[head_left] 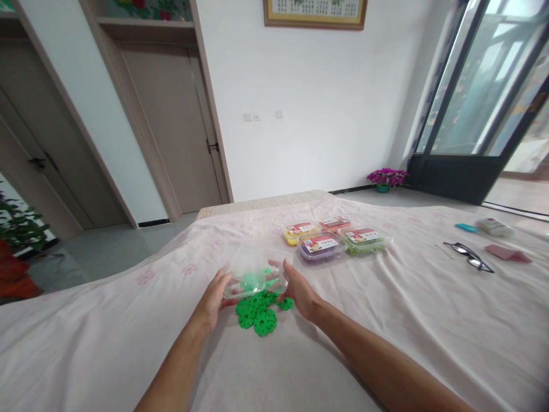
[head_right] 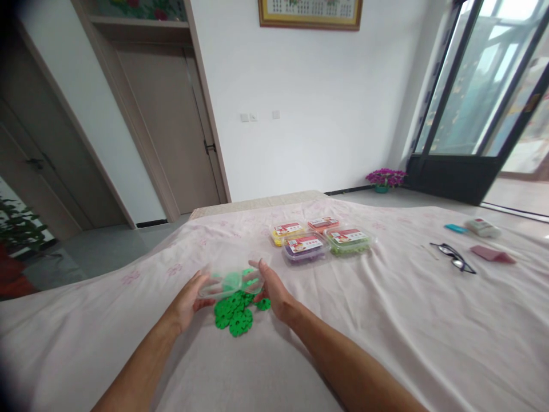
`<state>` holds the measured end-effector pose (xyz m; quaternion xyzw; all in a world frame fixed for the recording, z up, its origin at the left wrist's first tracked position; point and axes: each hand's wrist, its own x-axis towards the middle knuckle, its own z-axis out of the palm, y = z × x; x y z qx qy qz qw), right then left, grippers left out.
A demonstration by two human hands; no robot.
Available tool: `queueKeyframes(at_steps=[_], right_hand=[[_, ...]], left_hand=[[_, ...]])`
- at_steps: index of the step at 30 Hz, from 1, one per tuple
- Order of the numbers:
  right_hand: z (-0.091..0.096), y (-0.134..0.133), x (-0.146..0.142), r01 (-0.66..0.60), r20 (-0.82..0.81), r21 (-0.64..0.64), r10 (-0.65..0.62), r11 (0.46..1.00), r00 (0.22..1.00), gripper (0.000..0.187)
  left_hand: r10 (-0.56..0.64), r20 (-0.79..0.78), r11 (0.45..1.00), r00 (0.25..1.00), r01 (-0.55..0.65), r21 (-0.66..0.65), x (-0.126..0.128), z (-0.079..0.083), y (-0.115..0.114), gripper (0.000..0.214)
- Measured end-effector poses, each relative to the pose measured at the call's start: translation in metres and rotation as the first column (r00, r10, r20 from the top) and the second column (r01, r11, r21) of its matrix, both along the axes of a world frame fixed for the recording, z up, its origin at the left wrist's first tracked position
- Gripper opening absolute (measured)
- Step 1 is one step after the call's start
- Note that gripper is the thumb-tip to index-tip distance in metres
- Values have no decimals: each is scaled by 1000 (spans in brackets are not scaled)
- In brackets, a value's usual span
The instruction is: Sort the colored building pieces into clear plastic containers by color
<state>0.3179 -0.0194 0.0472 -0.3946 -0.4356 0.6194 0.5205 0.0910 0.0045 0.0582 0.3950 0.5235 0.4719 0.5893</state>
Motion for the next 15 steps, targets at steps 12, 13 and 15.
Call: queueKeyframes(at_steps=[12, 13, 15], right_hand=[[-22, 20, 21, 138, 101, -4, -137, 990, 986, 35], [-24, 20, 21, 122, 121, 30, -124, 992, 985, 34], [-25, 19, 19, 97, 155, 65, -106, 993, 982, 30]], left_hand=[[426, 133, 903, 895, -429, -5, -89, -8, 34, 19], [456, 143, 888, 878, -459, -12, -98, -7, 35, 15], [518, 165, 853, 839, -521, -29, -116, -4, 34, 9]])
